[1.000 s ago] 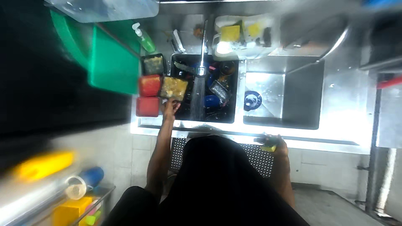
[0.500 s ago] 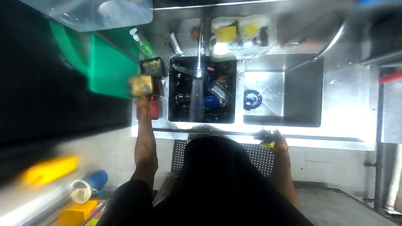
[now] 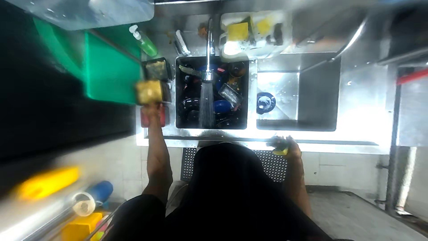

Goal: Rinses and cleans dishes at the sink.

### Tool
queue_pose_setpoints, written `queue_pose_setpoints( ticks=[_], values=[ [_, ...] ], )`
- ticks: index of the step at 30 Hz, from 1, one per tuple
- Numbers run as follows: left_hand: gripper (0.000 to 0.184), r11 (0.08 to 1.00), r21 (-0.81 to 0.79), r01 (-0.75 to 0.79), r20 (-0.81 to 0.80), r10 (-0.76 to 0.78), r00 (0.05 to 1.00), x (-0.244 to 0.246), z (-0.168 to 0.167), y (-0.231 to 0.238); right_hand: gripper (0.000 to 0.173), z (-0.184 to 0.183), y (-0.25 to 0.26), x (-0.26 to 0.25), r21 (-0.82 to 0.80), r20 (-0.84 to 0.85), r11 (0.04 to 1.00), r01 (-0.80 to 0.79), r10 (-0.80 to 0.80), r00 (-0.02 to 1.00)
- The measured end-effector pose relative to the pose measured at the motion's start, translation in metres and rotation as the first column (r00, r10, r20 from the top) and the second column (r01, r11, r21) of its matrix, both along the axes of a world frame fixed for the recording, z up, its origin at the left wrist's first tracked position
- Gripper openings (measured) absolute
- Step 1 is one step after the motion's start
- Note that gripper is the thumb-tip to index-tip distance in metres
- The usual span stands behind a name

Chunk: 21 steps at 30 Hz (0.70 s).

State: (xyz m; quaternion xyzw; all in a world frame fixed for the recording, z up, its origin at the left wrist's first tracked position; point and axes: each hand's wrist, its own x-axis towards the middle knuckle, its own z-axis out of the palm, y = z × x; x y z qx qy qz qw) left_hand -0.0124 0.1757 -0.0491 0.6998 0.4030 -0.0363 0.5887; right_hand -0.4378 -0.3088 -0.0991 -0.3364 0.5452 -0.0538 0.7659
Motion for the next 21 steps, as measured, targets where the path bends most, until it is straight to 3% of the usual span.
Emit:
queue_pose_setpoints(
  ticks=[4,7,10,12,14,17,21],
  values=[
    [0.063,1.0,-0.011,-0.022,0.002,0.022,1.0,-0.015,0.01,-0.005,0.049,0.004,0.002,0.005,-0.023,-0.032,0.999,0.023,-0.024,0.999],
    [0.062,0.999,-0.047,-0.027,0.018,0.027,0.999,-0.053,0.022,-0.036,0.045,0.011,0.005,0.011,-0.062,-0.087,0.997,0.041,-0.047,0.995],
    [0.038,0.947,-0.318,0.052,-0.062,-0.075,0.995,-0.099,0.015,-0.09,0.046,0.009,0.006,0.015,-0.055,-0.114,0.998,0.029,-0.035,0.993],
    [0.023,0.825,-0.564,-0.021,-0.149,-0.076,0.986,-0.107,-0.008,-0.126,0.047,0.009,0.006,0.02,-0.051,-0.142,0.998,0.027,-0.034,0.989],
    [0.016,0.665,-0.726,-0.172,-0.237,-0.007,0.971,-0.096,-0.018,-0.157,0.046,0.01,0.003,0.026,-0.051,-0.14,0.998,0.034,-0.041,0.989],
    [0.018,0.513,-0.799,-0.314,-0.281,0.142,0.949,-0.058,-0.025,-0.194,0.042,0.015,-0.003,0.033,-0.115,-0.192,0.993,0.034,-0.056,0.98],
    [0.027,0.518,-0.854,-0.04,0.011,0.095,0.995,-0.005,-0.031,-0.228,0.038,0.036,-0.018,0.043,-0.233,-0.263,0.97,0.065,-0.127,0.957]
  ],
)
